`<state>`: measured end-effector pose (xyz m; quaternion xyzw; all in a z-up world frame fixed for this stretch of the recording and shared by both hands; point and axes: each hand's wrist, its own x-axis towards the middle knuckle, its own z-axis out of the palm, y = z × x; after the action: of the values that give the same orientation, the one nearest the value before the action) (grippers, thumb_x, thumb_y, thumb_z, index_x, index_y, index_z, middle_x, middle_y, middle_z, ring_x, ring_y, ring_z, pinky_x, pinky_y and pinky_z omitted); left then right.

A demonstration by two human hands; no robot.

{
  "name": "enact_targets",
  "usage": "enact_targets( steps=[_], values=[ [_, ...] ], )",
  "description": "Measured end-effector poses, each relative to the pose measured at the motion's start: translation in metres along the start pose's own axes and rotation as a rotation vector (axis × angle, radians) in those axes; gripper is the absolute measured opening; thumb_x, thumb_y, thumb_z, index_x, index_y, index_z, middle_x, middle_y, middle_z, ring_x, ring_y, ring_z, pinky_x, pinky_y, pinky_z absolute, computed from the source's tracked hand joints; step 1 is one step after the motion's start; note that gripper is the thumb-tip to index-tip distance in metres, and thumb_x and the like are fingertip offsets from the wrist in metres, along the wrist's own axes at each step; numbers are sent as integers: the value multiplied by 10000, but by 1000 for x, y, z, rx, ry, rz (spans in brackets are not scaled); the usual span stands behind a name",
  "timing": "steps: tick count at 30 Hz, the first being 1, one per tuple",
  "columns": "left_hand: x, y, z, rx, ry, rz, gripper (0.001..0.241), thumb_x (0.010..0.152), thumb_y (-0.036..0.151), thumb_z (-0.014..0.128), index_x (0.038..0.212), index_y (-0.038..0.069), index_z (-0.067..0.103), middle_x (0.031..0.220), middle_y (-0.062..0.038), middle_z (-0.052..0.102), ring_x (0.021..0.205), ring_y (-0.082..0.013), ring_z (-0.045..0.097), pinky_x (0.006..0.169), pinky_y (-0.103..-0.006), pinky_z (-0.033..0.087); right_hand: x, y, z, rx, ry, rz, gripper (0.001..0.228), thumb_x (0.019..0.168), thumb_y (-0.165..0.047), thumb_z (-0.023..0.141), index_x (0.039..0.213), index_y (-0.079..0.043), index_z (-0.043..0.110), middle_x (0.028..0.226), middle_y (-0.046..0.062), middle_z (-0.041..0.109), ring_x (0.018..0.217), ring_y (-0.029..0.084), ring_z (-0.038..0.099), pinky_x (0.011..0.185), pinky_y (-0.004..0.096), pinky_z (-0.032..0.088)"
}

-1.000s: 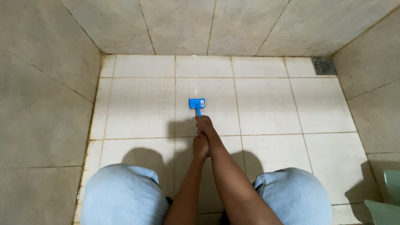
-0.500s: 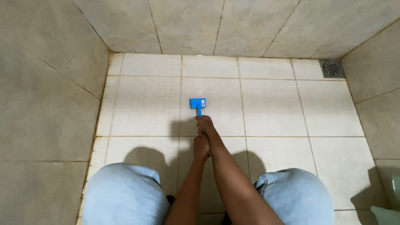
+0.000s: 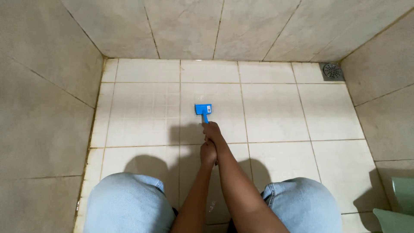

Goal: The person scrubs the tiled floor and walls of a shower stall using a blue scrub brush. They start by scrubbing the floor tiles and then move to scrub the vertical wall tiles and the corner seams.

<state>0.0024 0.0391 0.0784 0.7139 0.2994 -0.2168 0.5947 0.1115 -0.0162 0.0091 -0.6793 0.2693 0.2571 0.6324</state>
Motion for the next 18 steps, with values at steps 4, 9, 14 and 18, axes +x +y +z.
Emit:
enact_targets(
  steps=[4, 9, 14, 18],
  values=[
    [41, -37, 13, 54, 53, 80, 791, 1067, 558, 260, 848, -38, 732, 720, -196, 696, 579, -296, 664, 502, -458, 477, -1, 0, 0, 53, -30, -34, 265, 960, -241, 613, 958, 22, 587, 677, 129, 567, 426, 241, 498, 407, 422, 440],
    [6, -5, -11, -36, 52, 40, 684, 1053, 487, 328, 820, -46, 689, 633, -242, 664, 443, -323, 606, 417, -464, 442, -1, -5, 16, 9, -35, -24, 266, 966, -269, 584, 947, -4, 579, 665, 115, 556, 413, 246, 501, 400, 426, 427],
    [-14, 14, -24, -88, 50, -55, 699, 1070, 523, 328, 815, -27, 676, 637, -208, 639, 431, -287, 554, 405, -449, 384, 13, 6, 25, 39, -47, -12, 268, 967, -277, 596, 960, -9, 594, 667, 111, 573, 417, 243, 516, 412, 419, 466],
    [-8, 12, -28, -21, 77, -65, 659, 1058, 501, 328, 826, -7, 677, 629, -160, 656, 422, -252, 588, 382, -419, 409, 23, 10, 30, 44, -39, -30, 237, 946, -249, 589, 962, -13, 578, 661, 115, 558, 415, 264, 503, 411, 432, 473]
  ],
)
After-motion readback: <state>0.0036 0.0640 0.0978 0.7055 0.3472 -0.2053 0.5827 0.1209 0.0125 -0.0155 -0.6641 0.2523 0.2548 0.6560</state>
